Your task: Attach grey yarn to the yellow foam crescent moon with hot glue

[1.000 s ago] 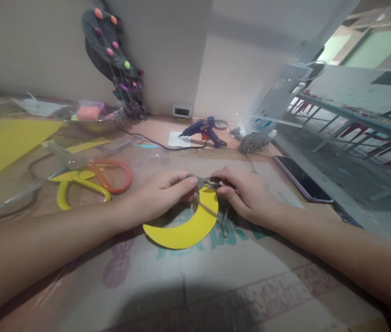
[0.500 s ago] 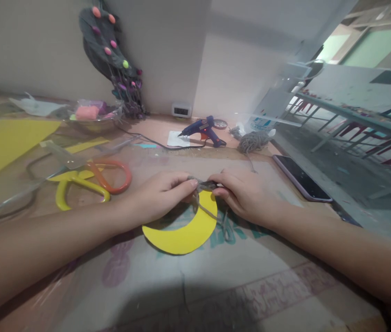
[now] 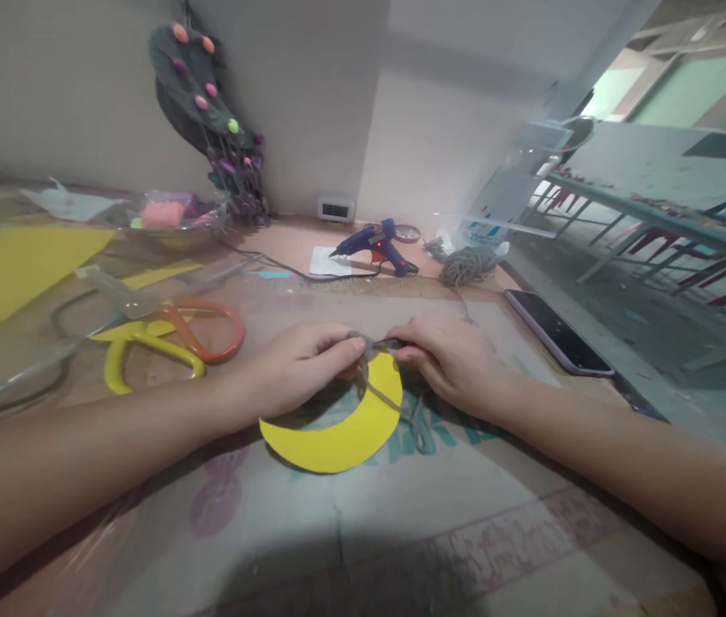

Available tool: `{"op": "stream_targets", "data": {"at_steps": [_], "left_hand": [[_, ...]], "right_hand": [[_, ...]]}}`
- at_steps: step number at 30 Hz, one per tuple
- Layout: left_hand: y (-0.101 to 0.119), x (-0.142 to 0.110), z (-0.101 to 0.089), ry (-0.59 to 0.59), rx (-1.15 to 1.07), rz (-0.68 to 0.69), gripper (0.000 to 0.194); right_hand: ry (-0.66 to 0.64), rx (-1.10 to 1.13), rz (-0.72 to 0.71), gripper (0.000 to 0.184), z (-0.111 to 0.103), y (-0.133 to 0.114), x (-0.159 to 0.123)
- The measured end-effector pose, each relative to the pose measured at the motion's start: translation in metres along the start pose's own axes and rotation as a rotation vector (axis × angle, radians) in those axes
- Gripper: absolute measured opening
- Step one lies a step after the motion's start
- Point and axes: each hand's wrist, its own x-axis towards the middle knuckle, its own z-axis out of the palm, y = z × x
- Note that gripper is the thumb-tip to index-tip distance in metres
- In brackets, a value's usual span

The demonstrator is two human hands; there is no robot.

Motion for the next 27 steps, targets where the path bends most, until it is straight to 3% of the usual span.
{"op": "stream_targets", "data": {"at_steps": [6, 12, 20, 27], "left_hand": [[0.0, 0.0, -0.001, 0.002, 0.033, 0.029, 0.036], [0.0, -0.001, -0.002, -0.001, 0.093, 0.017, 0.036], [-0.002, 0.002, 0.002, -0.006, -0.09, -0.027, 0.031], [-0.001, 0.003, 0.0, -0.027, -0.113, -0.029, 0.029]], "right_hand": [[0.064, 0.241, 0.147, 0.032, 0.0, 0.001, -0.003], [-0.109, 0.505, 0.321, 0.013, 0.0, -0.009, 0.001], [-0.15, 0.568, 0.26, 0.013, -0.001, -0.013, 0.0], [-0.168, 0.579, 0.245, 0.014, -0.003, -0.015, -0.001]]}}
